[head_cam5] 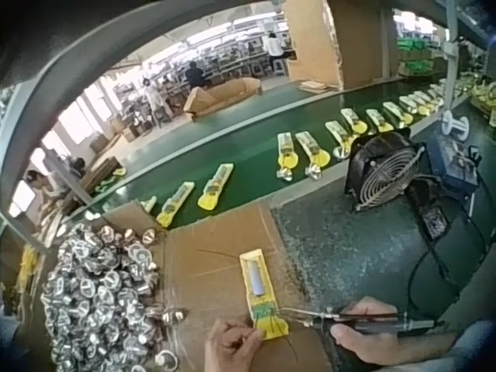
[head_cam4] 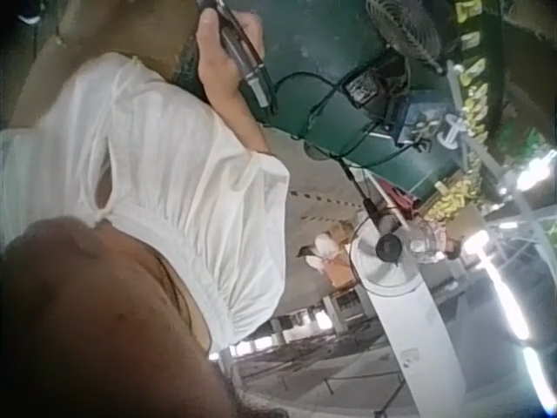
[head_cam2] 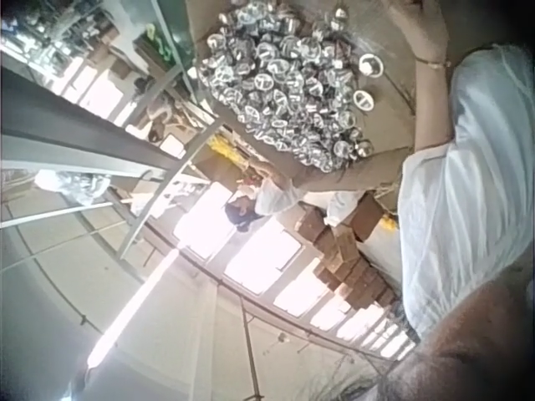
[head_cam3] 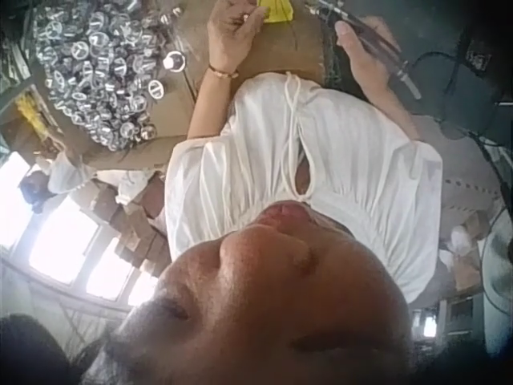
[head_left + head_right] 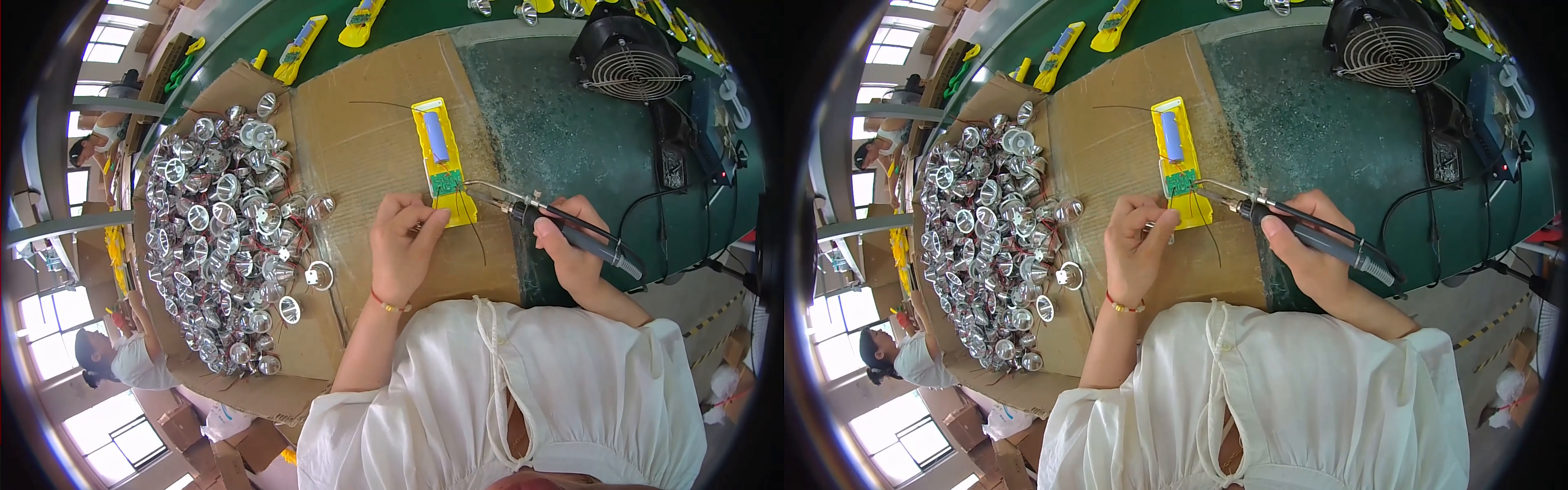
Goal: Soldering wires and electronic components onto circuit boards for LED light assembly.
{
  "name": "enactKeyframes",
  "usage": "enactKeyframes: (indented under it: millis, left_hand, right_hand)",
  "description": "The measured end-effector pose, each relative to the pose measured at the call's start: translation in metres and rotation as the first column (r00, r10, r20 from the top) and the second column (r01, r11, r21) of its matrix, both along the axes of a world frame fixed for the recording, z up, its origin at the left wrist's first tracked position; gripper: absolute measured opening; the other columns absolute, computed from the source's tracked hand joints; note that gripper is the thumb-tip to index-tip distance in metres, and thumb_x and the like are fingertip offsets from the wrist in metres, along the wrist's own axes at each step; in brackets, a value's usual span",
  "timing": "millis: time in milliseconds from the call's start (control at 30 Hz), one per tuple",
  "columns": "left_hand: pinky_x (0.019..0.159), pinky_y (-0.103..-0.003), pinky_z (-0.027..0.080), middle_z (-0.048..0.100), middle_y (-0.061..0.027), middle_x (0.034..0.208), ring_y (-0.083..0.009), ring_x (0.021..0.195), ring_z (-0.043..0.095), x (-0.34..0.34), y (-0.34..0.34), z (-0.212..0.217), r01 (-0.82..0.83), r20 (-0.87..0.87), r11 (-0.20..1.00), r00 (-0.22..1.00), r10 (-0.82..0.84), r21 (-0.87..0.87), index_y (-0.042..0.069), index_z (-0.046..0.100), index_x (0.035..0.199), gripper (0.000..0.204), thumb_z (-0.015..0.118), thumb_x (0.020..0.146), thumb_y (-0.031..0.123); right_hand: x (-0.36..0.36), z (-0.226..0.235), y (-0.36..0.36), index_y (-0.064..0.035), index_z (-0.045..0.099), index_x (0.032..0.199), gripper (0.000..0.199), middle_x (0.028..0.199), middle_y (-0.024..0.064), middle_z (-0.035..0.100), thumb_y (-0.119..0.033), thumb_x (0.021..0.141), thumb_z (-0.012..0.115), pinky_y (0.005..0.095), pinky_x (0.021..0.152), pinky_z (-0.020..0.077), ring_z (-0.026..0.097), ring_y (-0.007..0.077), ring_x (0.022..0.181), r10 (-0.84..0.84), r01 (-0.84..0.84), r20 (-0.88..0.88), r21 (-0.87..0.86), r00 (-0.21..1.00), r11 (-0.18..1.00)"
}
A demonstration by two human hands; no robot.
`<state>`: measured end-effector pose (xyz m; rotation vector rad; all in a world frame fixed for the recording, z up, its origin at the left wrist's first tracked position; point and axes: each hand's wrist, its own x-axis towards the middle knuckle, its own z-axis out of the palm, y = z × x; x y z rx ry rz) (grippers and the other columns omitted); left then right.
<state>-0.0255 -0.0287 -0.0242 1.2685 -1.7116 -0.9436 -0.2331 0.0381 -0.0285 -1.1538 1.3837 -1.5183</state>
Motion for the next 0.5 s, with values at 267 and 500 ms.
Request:
enactKeyframes:
  millis: [267, 500]
  left_hand:
    - [0.057, -0.030, 0.042, 0.052, -0.0072, 0.069, -0.0186, 0.065, 0.051, -0.011, -0.017, 0.006, 0.061, 0.336, 0.996, 0.938, -0.081, 0.072, 0.000, 0.066, 0.067, 0.015, 0.071, 0.071, 0.014]
    - [0.053, -0.028, 0.040, 0.049, -0.0048, 0.068, -0.0132, 0.059, 0.049, -0.010, -0.021, 0.005, 0.061, 0.313, 0.983, 0.943, -0.113, 0.174, -0.001, 0.066, 0.069, 0.016, 0.071, 0.072, 0.014]
  right_hand:
    - [0.005, 0.000, -0.005, -0.0011, 0.056, 0.080, 0.013, 0.064, 0.0003, 0.056, -0.007, 0.077, 0.067, 0.0194, 0.050, 0.0388, 0.048, 0.0035, 0.056, 0.000, 0.000, -0.038, 0.001, 0.999, 1.000]
    - [0.005, -0.003, -0.010, -0.0016, 0.055, 0.077, 0.013, 0.062, -0.0002, 0.055, -0.007, 0.076, 0.067, 0.0196, 0.048, 0.0384, 0.048, 0.0034, 0.054, 0.031, -0.031, -0.104, 0.002, 0.994, 1.000]
